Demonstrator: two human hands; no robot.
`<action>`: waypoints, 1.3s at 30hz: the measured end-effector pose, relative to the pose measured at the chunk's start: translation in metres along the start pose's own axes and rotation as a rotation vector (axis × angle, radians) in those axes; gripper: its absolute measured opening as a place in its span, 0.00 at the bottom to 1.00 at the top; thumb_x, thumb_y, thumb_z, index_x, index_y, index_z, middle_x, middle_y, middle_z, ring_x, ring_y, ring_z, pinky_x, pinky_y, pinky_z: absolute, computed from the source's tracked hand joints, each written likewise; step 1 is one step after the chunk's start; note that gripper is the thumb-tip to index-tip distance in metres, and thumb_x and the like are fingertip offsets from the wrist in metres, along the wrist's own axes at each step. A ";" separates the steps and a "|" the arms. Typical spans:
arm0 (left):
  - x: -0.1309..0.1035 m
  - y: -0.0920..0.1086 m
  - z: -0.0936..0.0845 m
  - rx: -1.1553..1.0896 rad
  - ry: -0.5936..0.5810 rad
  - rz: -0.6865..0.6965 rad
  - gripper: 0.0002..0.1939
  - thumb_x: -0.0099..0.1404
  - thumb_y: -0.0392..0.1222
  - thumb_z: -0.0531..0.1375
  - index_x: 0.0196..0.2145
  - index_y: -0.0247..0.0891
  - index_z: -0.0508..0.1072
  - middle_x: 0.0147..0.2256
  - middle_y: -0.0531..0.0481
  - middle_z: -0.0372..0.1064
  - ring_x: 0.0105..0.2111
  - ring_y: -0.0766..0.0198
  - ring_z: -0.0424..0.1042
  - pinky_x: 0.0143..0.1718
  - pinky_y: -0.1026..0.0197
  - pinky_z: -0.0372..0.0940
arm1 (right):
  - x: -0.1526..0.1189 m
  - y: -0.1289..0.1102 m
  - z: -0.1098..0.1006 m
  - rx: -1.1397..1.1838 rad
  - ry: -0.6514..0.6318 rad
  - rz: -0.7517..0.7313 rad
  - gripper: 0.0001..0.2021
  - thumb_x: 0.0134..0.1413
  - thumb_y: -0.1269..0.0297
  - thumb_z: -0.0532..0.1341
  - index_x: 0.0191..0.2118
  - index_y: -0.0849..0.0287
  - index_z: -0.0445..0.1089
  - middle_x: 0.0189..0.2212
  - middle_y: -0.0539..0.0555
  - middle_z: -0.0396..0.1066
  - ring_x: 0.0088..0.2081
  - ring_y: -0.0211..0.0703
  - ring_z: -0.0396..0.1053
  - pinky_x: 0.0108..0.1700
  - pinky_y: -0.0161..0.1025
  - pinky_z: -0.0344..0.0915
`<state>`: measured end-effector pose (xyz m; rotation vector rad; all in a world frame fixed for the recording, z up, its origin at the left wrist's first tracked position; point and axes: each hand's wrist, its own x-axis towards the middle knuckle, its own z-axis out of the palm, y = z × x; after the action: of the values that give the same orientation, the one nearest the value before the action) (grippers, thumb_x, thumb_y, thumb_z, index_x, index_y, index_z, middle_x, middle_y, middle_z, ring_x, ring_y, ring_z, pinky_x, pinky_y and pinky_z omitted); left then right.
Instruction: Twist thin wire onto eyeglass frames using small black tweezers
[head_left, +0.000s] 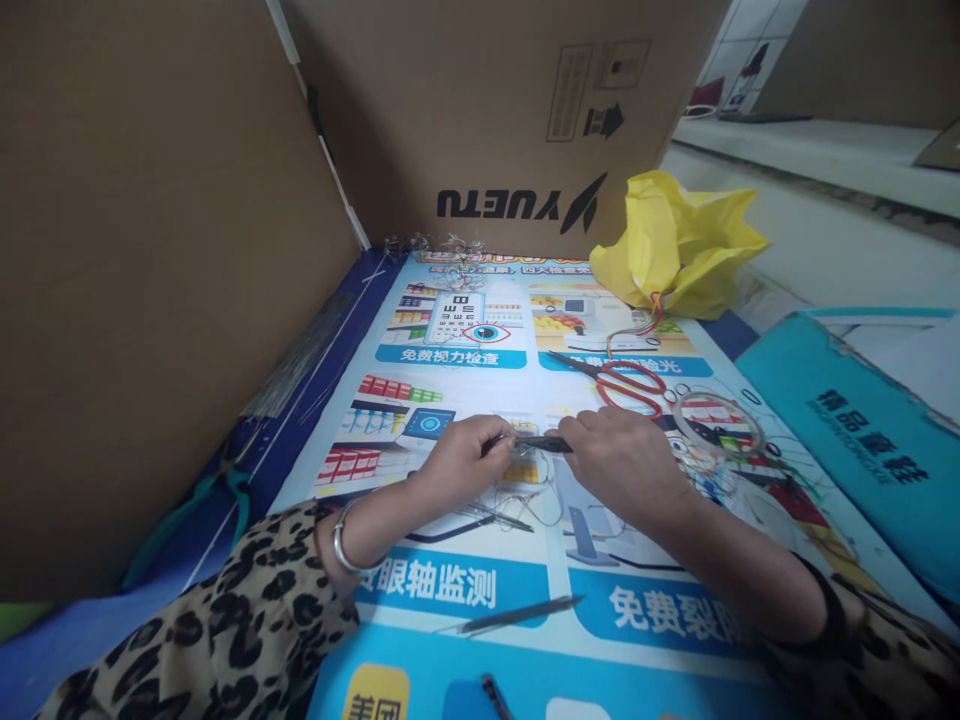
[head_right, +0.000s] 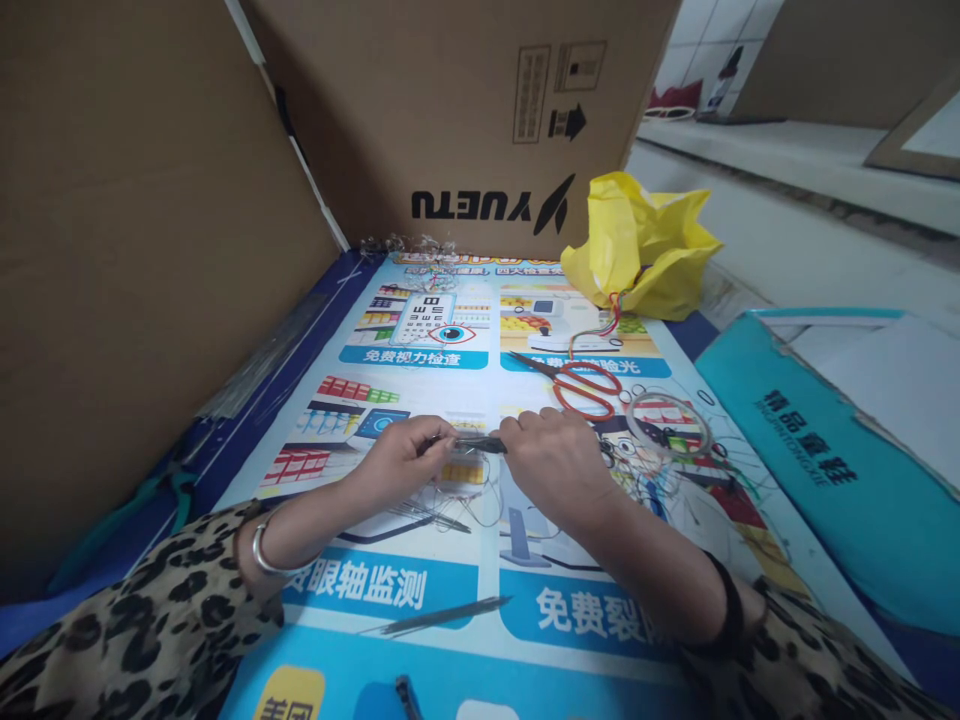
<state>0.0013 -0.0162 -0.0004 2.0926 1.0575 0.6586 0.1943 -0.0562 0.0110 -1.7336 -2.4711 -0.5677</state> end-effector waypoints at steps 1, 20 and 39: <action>0.000 0.000 0.000 0.002 -0.002 0.000 0.09 0.58 0.35 0.50 0.26 0.36 0.69 0.23 0.54 0.65 0.25 0.69 0.63 0.27 0.67 0.55 | 0.000 0.000 0.000 0.003 -0.006 0.000 0.07 0.49 0.71 0.53 0.29 0.59 0.69 0.23 0.54 0.69 0.28 0.42 0.62 0.29 0.39 0.41; 0.000 0.000 0.000 -0.051 -0.015 -0.026 0.09 0.60 0.37 0.50 0.27 0.36 0.69 0.20 0.56 0.63 0.23 0.70 0.62 0.25 0.68 0.55 | 0.001 -0.002 -0.003 0.013 -0.051 0.017 0.07 0.48 0.71 0.53 0.28 0.60 0.69 0.24 0.55 0.69 0.29 0.42 0.63 0.29 0.39 0.43; -0.002 0.000 0.001 0.097 0.095 0.171 0.09 0.59 0.32 0.50 0.29 0.36 0.70 0.28 0.50 0.69 0.30 0.67 0.66 0.32 0.65 0.59 | 0.004 -0.004 -0.014 0.058 -0.303 0.087 0.10 0.52 0.64 0.52 0.29 0.58 0.70 0.25 0.55 0.72 0.26 0.41 0.68 0.23 0.35 0.43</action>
<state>0.0012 -0.0189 -0.0013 2.2736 0.9865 0.8112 0.1866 -0.0583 0.0240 -2.0242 -2.5528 -0.2380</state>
